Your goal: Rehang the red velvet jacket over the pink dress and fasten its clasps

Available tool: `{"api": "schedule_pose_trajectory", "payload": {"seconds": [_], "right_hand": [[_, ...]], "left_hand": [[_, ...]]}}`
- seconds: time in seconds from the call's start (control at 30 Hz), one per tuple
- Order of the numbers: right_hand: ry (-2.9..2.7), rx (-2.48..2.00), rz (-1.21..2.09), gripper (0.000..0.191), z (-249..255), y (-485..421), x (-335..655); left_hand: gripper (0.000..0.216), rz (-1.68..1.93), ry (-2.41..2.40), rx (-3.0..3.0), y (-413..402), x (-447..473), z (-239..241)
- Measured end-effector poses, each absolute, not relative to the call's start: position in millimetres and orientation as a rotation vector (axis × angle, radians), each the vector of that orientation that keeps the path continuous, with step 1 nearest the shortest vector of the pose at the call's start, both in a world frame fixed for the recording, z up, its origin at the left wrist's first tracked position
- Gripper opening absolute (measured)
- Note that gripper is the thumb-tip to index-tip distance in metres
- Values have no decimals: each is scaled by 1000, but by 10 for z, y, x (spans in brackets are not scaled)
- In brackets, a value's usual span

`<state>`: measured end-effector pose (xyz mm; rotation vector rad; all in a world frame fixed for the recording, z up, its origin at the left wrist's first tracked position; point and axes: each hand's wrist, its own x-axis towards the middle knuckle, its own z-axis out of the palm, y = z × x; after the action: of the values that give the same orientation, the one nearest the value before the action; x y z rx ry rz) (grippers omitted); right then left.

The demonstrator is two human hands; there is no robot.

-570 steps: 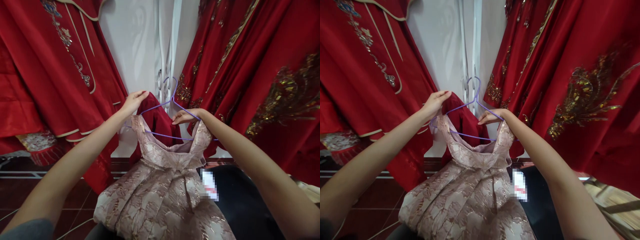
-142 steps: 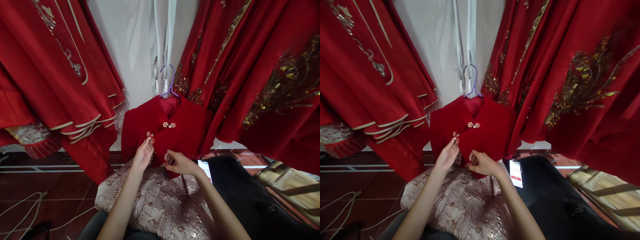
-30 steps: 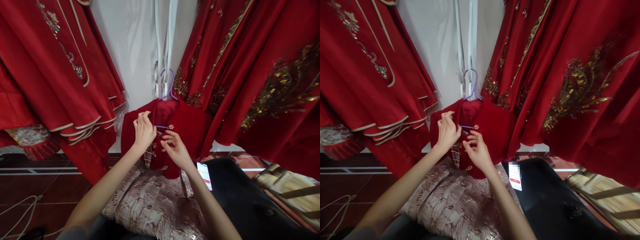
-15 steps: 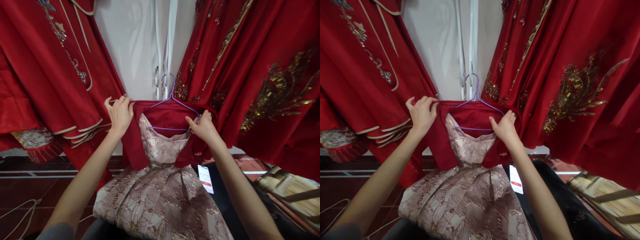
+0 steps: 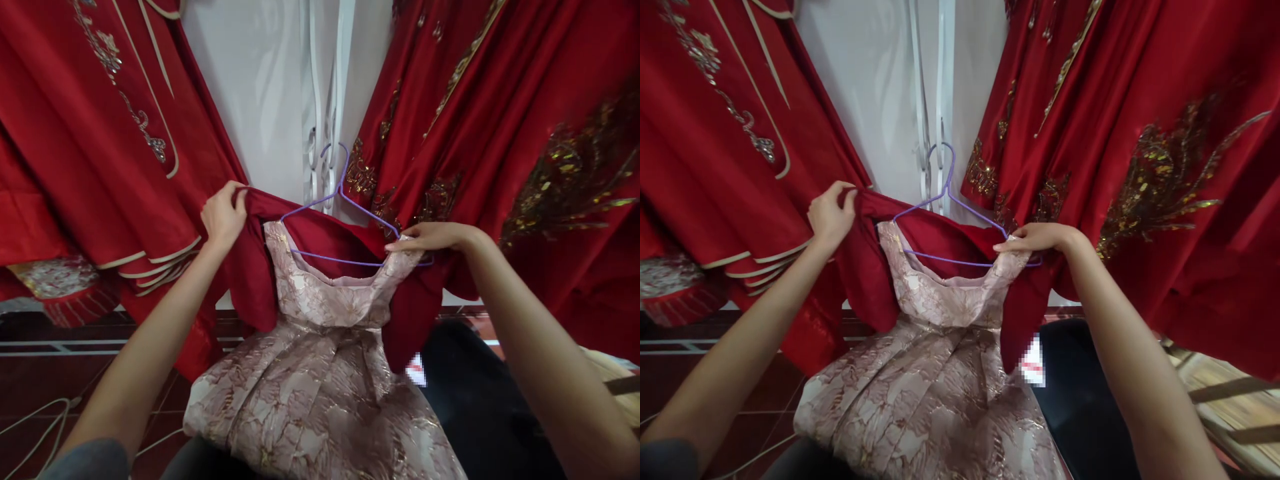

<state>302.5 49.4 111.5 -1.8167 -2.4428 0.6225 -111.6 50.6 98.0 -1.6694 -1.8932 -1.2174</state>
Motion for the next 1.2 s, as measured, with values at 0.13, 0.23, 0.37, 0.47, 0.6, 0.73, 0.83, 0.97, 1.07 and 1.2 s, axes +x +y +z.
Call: {"api": "schedule_pose_trajectory", "payload": {"seconds": [0.13,0.23,0.37,0.47,0.6,0.73,0.83,0.97,1.07,1.2], "right_hand": [[-2384,-1627,489,38,1091,411,2956],[-2263,-1742,186,25,1057,388,2865],[-2166,-1881,-151,20,1020,343,2775],[-2130,-1877,-189,20,1000,309,2756],[-2132,-1830,-148,21,982,299,2776],[-2054,-1784,-113,26,926,318,2793],[-2030,-1670,-115,36,831,323,2820],[-2050,-1406,-169,39,673,284,2913],[-1984,-1436,-243,33,606,213,2982],[-1971,-1501,-232,26,644,120,3024]], "left_hand": [[44,-988,-2097,-1621,572,-1473,1032],[43,-613,-2122,-1792,515,-1677,994],[22,40,-1837,-2279,348,-1830,876],[14,198,-1658,-2541,223,-1837,860],[26,-214,-1422,-2853,124,-1652,1010],[31,-503,-1413,-2823,194,-1324,1073],[25,-556,-1382,-2815,337,-1132,959],[24,-670,-1302,-2781,454,-1035,785],[26,-710,-1304,-2657,435,-1029,711],[28,-798,-1328,-2545,387,-1028,633]]}}
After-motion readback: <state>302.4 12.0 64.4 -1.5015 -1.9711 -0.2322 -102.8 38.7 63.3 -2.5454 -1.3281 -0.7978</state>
